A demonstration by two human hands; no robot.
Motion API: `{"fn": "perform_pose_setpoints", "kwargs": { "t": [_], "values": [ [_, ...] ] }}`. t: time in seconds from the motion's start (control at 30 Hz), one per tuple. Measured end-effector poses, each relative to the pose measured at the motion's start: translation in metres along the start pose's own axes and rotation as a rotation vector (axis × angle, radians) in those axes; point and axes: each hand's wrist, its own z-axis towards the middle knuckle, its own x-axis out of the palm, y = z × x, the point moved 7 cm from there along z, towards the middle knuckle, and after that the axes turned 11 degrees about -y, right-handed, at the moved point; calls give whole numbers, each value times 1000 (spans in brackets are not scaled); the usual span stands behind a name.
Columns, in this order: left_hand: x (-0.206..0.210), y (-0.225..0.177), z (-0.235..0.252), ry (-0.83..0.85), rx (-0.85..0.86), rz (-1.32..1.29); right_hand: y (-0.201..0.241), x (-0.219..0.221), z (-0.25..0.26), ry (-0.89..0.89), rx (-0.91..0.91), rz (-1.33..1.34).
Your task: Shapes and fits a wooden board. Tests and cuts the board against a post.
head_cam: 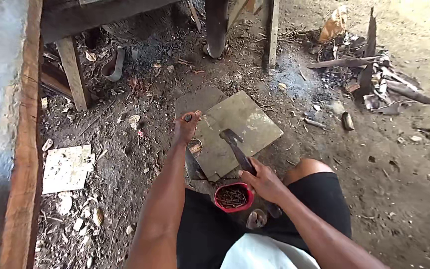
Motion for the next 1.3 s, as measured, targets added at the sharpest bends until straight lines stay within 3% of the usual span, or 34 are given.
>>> {"fn": "perform_pose_setpoints", "kwargs": {
  "t": [0.13,0.3,0.4,0.5,0.57,0.63,0.7,0.77,0.87,0.93,1.0,1.07,1.1,1.13,1.23,1.3],
  "values": [
    [5,-1,-2,16,52,58,43,-15,-2,-34,-146,-8],
    [6,-6,-9,8,116,54,157,-59,-33,-304,-775,24],
    [3,-9,-13,-24,129,66,211,-72,-53,-459,-931,35],
    [2,-11,-15,-60,97,110,196,-40,-19,-352,-752,-98],
    [1,-3,-23,-58,27,164,158,-4,20,-30,-417,-409],
    [4,-1,-28,-21,-8,206,146,9,29,139,-252,-514],
    [5,-1,-19,-59,3,210,164,-5,16,75,-329,-430],
    [2,-9,-17,-88,-16,160,194,-29,-13,-134,-544,-242],
    [2,-64,-27,-111,-122,150,248,-68,-56,-454,-886,8],
    [1,-76,-29,-117,-133,201,253,-70,-54,-545,-972,64],
    [-4,-66,-33,-101,-215,301,214,-37,-15,-388,-750,-109],
    [-5,-31,-44,-50,-326,333,159,-3,25,60,-283,-345],
    [-5,-11,-40,-57,-250,360,151,0,32,171,-161,-372],
    [-5,-7,-25,-74,-216,384,160,-4,36,188,-156,-381],
    [0,-40,-35,-3,-445,427,185,-17,8,-10,-369,-219],
    [0,-30,-26,-82,-169,359,197,-29,0,-163,-504,-65]
  ]
}}
